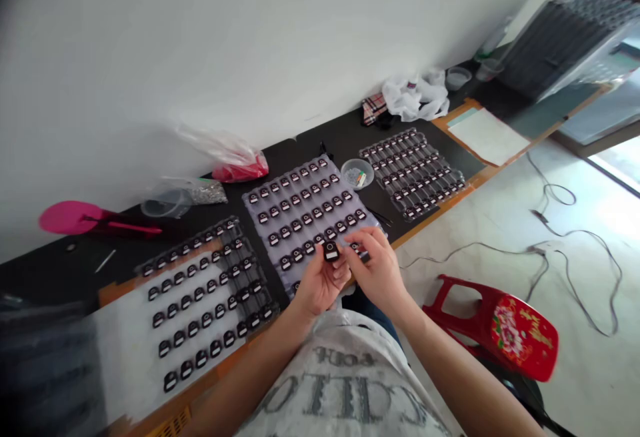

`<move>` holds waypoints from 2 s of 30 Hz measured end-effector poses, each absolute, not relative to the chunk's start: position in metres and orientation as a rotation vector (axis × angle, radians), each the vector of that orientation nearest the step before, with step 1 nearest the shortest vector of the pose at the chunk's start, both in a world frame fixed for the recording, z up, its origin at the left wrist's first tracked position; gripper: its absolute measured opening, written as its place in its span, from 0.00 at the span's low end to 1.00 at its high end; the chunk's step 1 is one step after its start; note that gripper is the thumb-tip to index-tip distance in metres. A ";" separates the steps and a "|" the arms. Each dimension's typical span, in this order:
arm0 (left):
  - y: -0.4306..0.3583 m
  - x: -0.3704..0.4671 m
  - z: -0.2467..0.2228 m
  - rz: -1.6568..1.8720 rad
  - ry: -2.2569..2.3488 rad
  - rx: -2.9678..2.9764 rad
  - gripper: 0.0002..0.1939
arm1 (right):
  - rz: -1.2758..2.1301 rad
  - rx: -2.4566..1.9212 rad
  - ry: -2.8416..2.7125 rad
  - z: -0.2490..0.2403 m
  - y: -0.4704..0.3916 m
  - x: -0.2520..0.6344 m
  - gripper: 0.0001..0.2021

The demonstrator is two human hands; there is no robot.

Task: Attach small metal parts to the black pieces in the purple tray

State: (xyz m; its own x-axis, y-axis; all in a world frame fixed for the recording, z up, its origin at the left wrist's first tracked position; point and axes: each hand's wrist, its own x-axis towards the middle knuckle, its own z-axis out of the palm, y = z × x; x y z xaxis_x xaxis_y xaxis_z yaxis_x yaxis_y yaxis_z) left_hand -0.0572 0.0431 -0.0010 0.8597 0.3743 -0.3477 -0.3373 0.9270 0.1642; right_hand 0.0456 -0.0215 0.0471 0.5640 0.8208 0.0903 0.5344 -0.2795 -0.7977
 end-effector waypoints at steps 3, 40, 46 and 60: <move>0.043 -0.059 -0.001 0.385 0.369 0.102 0.18 | 0.701 -1.830 -0.913 0.042 -0.018 0.048 0.09; 0.065 -0.049 0.001 0.550 1.024 1.347 0.06 | 1.294 -0.878 0.449 -0.005 0.032 0.031 0.16; 0.068 -0.035 0.002 0.516 1.004 1.112 0.09 | 1.246 -0.917 0.448 -0.002 0.033 0.050 0.15; 0.059 -0.011 0.002 0.575 0.838 0.468 0.16 | 1.266 -0.880 0.390 0.005 0.030 0.084 0.14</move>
State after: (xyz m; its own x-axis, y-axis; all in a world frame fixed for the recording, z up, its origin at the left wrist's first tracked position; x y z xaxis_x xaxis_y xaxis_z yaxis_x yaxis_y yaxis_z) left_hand -0.0109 0.0588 0.0025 0.5350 0.6389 -0.5528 -0.2859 0.7527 0.5931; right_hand 0.0839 0.0297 0.0051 0.2923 0.6574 -0.6945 -0.9343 0.0414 -0.3540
